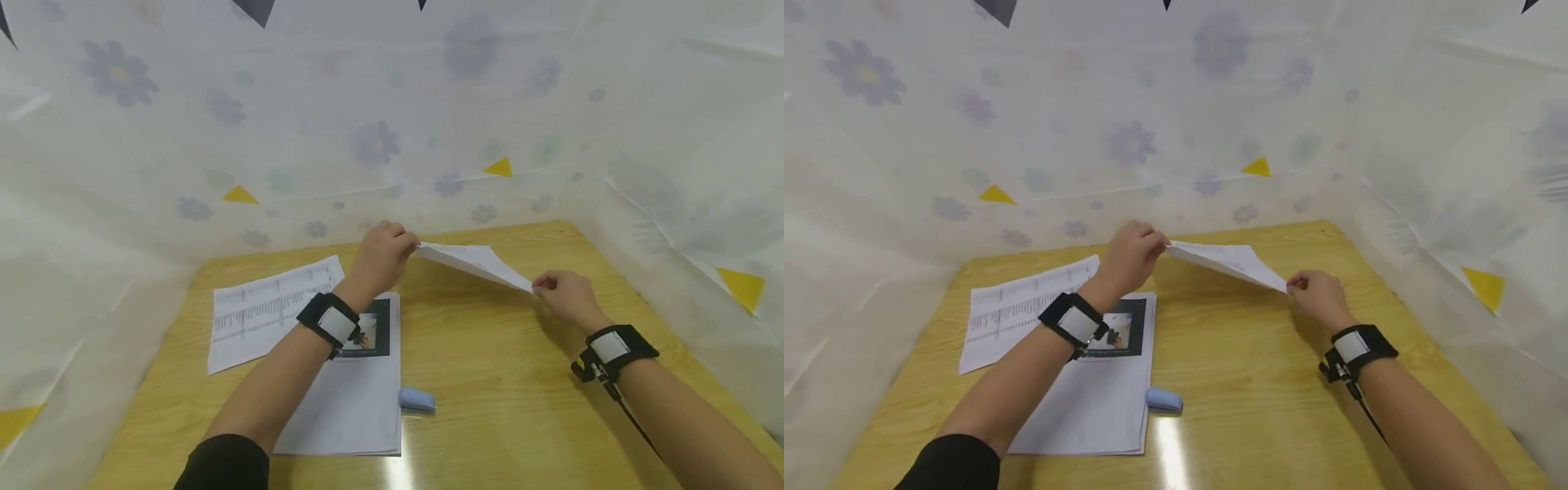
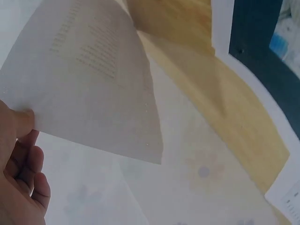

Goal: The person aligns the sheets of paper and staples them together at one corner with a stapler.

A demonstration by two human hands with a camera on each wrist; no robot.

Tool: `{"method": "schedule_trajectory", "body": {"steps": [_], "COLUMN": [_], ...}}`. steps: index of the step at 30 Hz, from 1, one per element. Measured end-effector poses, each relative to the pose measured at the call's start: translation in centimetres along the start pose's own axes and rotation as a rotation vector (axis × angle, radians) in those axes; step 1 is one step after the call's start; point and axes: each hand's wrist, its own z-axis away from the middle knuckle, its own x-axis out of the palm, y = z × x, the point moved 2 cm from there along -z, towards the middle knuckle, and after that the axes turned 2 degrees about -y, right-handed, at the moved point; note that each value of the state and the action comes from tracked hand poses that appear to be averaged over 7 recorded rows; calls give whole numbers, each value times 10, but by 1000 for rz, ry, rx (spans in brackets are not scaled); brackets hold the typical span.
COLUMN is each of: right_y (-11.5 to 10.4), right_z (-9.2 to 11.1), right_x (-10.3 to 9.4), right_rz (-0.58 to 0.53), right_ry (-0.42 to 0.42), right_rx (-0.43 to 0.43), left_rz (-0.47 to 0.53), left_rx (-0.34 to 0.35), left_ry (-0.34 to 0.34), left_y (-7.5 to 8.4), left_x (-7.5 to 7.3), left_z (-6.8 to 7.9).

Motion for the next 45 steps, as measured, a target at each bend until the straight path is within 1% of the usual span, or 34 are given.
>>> {"method": "schedule_trajectory", "body": {"steps": [3, 5, 8, 11, 13, 18, 21, 26, 33, 39, 45], "right_y": [-7, -11, -17, -23, -27, -37, -44, -57, -71, -83, -94], "right_z": [-6, -10, -15, -20, -24, -35, -42, -54, -67, -78, -87], "right_x": [-1, -2, -3, -1, 1, 7, 12, 20, 32, 39, 45], "right_rz": [-55, -88, -97, -87, -86, -92, -97, -113, -110, -102, -102], "right_ry": [-85, -117, -78, -35, -20, -23, -35, -37, -57, -76, -92], "right_rx": [7, 13, 0, -32, -57, -96, -110, -156, -188, -236, -277], "left_rz": [-12, -19, -17, -8, -10, -38, -49, -59, -82, -104, -137], "left_rx": [-23, -31, -41, -50, -55, -59, -48, -49, -84, -115, -123], "left_ry": [53, 81, 115, 141, 156, 177, 193, 229, 227, 221, 208], "left_y": [-7, -11, -16, -20, -22, -25, -28, -32, -40, -46, -46], "left_x": [-9, -15, -22, -28, -33, -45, -53, -65, -71, -76, -80], "left_z": [0, 0, 3, 6, 8, 14, 18, 27, 47, 59, 73]}}
